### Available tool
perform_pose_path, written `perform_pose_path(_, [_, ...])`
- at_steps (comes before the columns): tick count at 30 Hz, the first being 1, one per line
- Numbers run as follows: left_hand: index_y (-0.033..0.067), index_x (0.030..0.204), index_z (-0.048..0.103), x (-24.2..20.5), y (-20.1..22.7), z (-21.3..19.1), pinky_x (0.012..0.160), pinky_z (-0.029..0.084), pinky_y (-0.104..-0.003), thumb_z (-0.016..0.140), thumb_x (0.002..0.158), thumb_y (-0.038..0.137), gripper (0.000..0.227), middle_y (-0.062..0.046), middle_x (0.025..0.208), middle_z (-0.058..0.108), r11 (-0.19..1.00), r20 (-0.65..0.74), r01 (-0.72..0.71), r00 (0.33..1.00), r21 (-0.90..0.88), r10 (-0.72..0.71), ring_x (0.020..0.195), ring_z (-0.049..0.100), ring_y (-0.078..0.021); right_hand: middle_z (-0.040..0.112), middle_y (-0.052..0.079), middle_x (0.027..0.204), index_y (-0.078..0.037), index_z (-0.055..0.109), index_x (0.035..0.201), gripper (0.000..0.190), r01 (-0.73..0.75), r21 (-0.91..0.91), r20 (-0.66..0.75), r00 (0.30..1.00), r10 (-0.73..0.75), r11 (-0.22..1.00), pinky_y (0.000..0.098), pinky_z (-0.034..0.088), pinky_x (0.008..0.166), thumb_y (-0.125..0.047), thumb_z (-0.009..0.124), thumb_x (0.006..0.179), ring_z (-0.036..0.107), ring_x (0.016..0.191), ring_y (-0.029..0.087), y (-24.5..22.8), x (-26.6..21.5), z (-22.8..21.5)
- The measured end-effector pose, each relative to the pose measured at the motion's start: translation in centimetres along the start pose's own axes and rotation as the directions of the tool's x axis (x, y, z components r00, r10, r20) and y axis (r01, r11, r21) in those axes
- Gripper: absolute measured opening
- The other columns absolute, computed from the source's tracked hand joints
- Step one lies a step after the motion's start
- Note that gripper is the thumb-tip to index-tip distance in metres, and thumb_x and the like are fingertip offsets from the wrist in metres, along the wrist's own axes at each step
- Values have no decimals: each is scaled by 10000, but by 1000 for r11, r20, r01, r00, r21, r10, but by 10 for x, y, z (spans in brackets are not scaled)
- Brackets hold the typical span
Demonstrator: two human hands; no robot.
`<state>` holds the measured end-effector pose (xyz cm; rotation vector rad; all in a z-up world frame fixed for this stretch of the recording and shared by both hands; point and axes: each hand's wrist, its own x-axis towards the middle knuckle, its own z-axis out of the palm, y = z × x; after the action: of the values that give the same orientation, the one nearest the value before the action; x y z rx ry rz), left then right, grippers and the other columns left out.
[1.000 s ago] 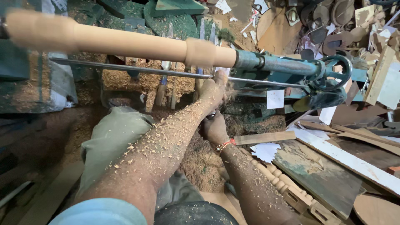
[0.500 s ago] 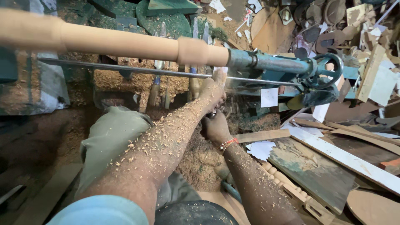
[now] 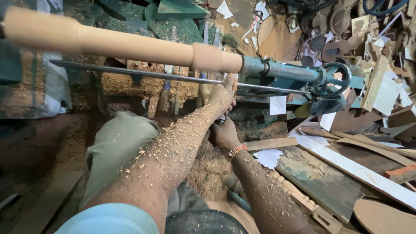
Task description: The person uses a lathe and various chisels to shape a rotating piece of wood into a decorative spindle, applying different tools to carve grooves and smooth the surface.
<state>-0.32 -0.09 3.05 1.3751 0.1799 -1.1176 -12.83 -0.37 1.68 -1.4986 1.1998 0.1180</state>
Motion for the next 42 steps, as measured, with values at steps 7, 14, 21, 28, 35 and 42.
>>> perform_pose_path(7, [29,1438,186,-4,14,-22,340,426,-370,573,891,521,831,-179,589,621,932,263,123,964,-342,-31,386,553,-253,592,73,602,-27,555,1013,237,-10,56,28,1000,9,998,332,417,354,-194,696,921,563,409,188,-10,-5,11])
perform_pose_path(14, [145,1423,280,-12,14,-9,289,372,-301,624,962,423,639,-42,495,573,990,-54,-118,992,-79,114,310,493,-141,654,36,689,-32,577,1061,269,85,148,19,996,-89,985,307,463,401,-179,737,901,607,483,144,-5,-1,20])
perform_pose_path(21, [94,1230,495,3,2,-14,319,402,-293,607,995,457,447,-30,517,587,997,-49,-74,996,26,75,338,513,-135,611,48,628,-37,572,1051,275,15,105,-1,1000,-15,994,325,413,368,-207,729,903,566,439,159,-11,-7,30])
perform_pose_path(28, [97,1202,628,5,3,-19,332,441,-278,577,1009,460,415,46,619,609,975,11,-220,975,-18,220,363,555,-119,657,61,672,-37,610,1044,287,43,61,-17,999,-42,997,329,441,393,-234,732,875,604,472,172,-7,-1,42])
perform_pose_path(35, [108,1280,545,-15,18,-17,336,415,-296,668,940,495,530,-4,554,575,994,-48,-107,993,-15,106,378,543,-128,688,67,720,-37,621,1061,300,37,51,-39,999,-35,998,315,459,429,-233,746,872,618,516,155,0,2,32])
perform_pose_path(42, [210,1240,732,-7,6,-13,356,416,-273,591,927,536,474,36,536,549,959,-2,-227,973,172,231,372,523,-89,673,72,679,17,656,1009,268,54,47,22,998,-56,997,322,432,398,-212,740,899,595,466,161,-3,1,24])
